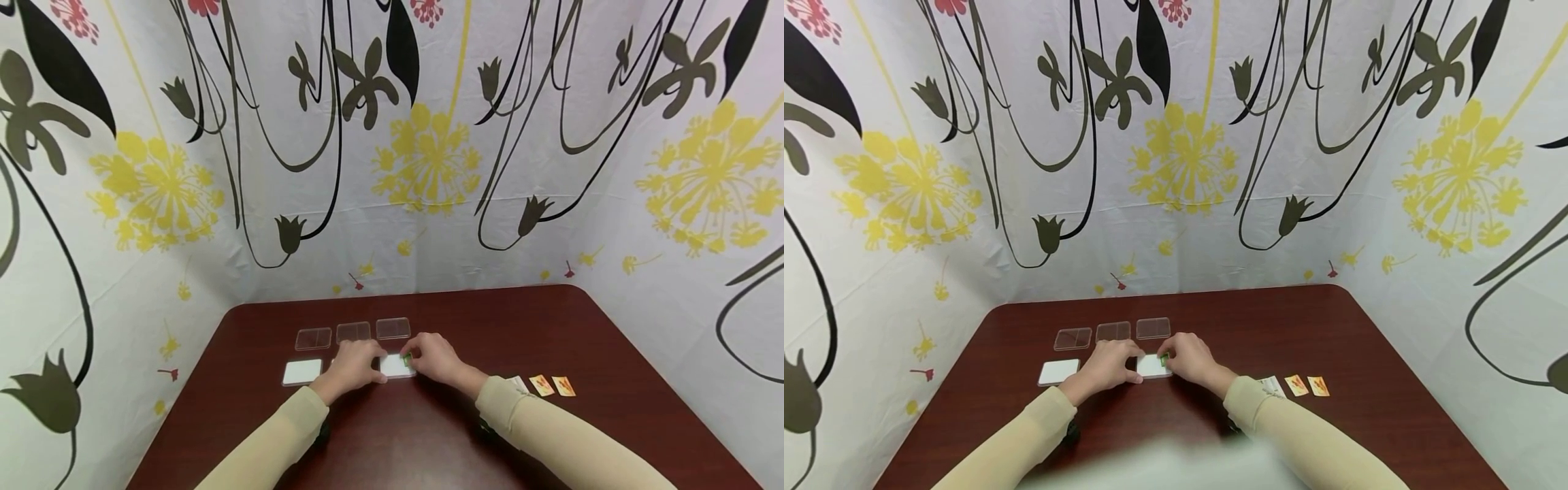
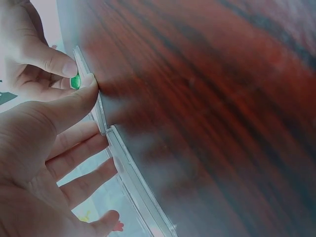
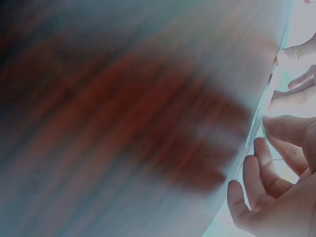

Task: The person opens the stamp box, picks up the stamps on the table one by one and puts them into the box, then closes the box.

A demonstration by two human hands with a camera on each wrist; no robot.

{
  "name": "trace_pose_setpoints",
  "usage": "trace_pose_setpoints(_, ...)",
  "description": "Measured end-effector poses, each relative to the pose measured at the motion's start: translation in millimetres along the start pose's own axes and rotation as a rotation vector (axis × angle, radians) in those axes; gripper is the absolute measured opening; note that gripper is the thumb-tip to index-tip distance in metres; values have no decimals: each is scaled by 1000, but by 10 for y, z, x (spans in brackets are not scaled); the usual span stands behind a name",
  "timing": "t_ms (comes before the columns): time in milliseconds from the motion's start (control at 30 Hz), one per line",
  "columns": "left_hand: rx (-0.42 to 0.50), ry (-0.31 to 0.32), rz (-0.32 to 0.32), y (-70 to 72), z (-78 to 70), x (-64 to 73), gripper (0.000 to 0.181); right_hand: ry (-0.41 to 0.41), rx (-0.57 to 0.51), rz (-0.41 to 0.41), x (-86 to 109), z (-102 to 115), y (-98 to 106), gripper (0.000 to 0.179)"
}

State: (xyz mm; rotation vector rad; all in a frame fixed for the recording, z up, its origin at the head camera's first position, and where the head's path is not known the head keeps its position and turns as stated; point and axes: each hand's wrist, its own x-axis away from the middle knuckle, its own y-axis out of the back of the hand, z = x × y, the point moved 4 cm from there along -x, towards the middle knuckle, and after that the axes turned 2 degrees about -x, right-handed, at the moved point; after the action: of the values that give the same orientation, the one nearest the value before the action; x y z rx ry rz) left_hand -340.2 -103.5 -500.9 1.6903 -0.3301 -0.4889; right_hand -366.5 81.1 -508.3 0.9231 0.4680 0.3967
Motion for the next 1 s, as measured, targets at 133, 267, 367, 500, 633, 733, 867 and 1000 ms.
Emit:
trace_pose_setpoints(133, 2, -2, -2, -11, 1, -2, 47, -3, 12, 5, 15, 14, -2, 19)
trace_pose_setpoints(267, 1, -1, 4, -22, 0, -1, 47, -3, 14, -13, 32, 16, 8, 17)
trace_pose_setpoints(367, 1, -1, 9, -18, -2, 5, 47, -13, 19, -18, 42, 12, 10, 16)
trace_pose_setpoints(500, 2, -2, 13, -11, 1, 5, 47, -26, 14, -19, 48, 25, 20, 14)
trace_pose_setpoints(633, -1, 0, 15, -16, 8, -6, 47, -17, 29, -21, 44, 45, 25, 13)
trace_pose_setpoints(733, -8, 6, 12, -24, 13, -12, 47, -11, 62, -21, 39, 56, 26, 13)
trace_pose_setpoints(867, -10, 8, 5, -32, 14, -12, 46, -12, 94, -27, 41, 57, 30, 13)
trace_pose_setpoints(1000, -15, 1, -2, -28, 6, -8, 46, -6, 96, -35, 49, 61, 41, 13)
